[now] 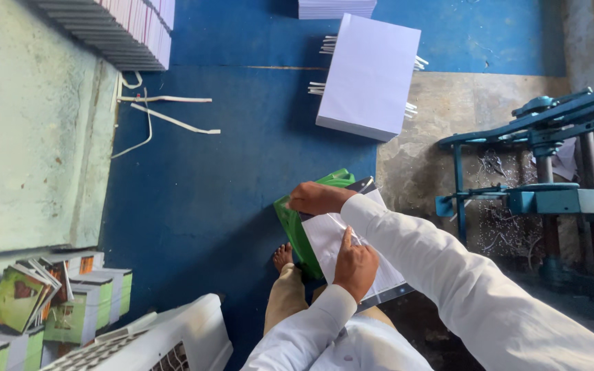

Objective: The person ties a white string around a stack of notebooks placed on a green stool, then uses a knife to cut the excess string. The person stacks the finished notebook on a pile of other notebooks.

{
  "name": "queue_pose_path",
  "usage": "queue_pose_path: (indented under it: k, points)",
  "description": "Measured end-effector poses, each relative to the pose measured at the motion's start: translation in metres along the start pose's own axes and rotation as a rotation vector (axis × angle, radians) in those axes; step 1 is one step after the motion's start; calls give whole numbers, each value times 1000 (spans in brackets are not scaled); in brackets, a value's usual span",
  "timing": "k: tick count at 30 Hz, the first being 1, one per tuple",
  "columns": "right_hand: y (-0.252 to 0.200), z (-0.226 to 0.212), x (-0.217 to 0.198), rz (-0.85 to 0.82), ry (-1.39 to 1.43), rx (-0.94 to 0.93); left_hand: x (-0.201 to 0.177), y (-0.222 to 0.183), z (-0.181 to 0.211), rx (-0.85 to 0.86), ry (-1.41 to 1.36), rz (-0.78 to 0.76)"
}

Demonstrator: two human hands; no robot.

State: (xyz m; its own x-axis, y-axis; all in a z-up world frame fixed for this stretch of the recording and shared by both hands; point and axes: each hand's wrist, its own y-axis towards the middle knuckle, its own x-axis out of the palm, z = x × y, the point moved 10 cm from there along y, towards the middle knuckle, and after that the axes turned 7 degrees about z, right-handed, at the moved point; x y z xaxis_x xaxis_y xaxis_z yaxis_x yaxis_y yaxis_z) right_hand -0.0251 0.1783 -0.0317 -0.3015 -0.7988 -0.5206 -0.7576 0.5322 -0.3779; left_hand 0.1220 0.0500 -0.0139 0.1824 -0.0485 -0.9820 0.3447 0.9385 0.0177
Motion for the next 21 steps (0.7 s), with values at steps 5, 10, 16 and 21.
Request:
queue_pose_path:
  k: [5, 10, 16, 21]
  points:
    - [1, 3, 7, -41, -25, 25, 5, -1, 1, -24, 47, -12]
    - [0, 8, 10, -37, -44, 12, 21, 3, -2, -90, -37, -109]
    - [-30, -50, -21, 428, -740, -697, 32, -1, -5, -93, -84, -201]
    - [-94, -22, -118, 922, -520, -311, 33, 2, -8, -112, -83, -214]
